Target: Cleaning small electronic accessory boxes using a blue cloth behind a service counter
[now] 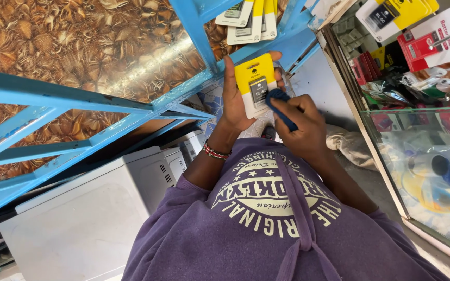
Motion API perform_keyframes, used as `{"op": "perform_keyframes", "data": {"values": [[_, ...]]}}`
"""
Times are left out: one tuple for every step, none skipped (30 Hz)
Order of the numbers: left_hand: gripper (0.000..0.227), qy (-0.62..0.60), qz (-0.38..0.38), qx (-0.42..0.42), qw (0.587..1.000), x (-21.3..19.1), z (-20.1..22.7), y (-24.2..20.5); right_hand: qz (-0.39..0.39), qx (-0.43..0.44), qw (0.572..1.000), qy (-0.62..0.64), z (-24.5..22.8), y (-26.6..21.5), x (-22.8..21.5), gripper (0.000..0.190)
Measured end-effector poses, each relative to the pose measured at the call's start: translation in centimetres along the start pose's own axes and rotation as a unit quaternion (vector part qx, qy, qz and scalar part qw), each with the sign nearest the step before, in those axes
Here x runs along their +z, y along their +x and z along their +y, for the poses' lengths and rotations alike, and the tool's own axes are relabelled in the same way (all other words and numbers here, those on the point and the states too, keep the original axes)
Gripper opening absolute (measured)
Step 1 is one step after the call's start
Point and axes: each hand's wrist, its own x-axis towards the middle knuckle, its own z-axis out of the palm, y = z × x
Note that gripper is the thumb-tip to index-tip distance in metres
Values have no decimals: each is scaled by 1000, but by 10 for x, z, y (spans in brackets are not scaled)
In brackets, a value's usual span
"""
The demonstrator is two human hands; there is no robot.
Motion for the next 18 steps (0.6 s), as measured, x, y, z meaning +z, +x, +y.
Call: {"op": "perform_keyframes", "data": {"values": [[94,-5,5,-7,1000,-1,2,0,-26,-15,1000,5,-1,0,1,42],[94,-3,4,-8,1000,-2,0,1,-24,-15,1000,5,2,2,-5,42],[94,12,2,-11,1000,-4,-1,0,-9,5,1000,27,5,5,-11,34],[95,26,0,-14,1000,-5,-3,-1,5,26,998,48,9,7,-16,27],[95,25,0,-15,1000,-11,-13,0,5,27,998,48,0,14,-20,27],[98,82,-5,13,997,-17,-23,1,44,28,995,84,-7,20,-25,29],[100,139,-12,41,989,-22,-33,5,83,27,989,118,-14,28,-30,33],[100,138,-14,41,989,-16,-40,8,84,26,989,116,-11,28,-21,33],[97,128,-11,38,991,-11,-46,7,56,-3,994,96,-10,27,-11,37],[94,118,-7,35,992,-5,-52,6,28,-32,996,76,-8,25,-1,41],[94,118,-6,34,992,-1,-45,4,28,-31,996,76,-17,22,2,41],[93,101,-10,16,995,3,-37,2,12,-31,996,78,-26,19,4,43],[93,87,-16,4,996,7,-25,3,-5,-37,996,83,-33,22,8,45],[93,90,-18,10,996,-6,-23,5,-6,-43,996,84,-25,18,8,45],[95,101,-13,32,994,-20,-24,4,-38,-19,992,116,-18,11,9,41],[99,111,-9,54,992,-34,-25,3,-70,5,987,148,-10,3,9,38],[99,109,-4,55,992,-35,-22,3,-73,8,986,150,-8,3,5,38],[102,102,-1,57,993,-37,-20,3,-90,22,981,173,-5,2,1,34]]}}
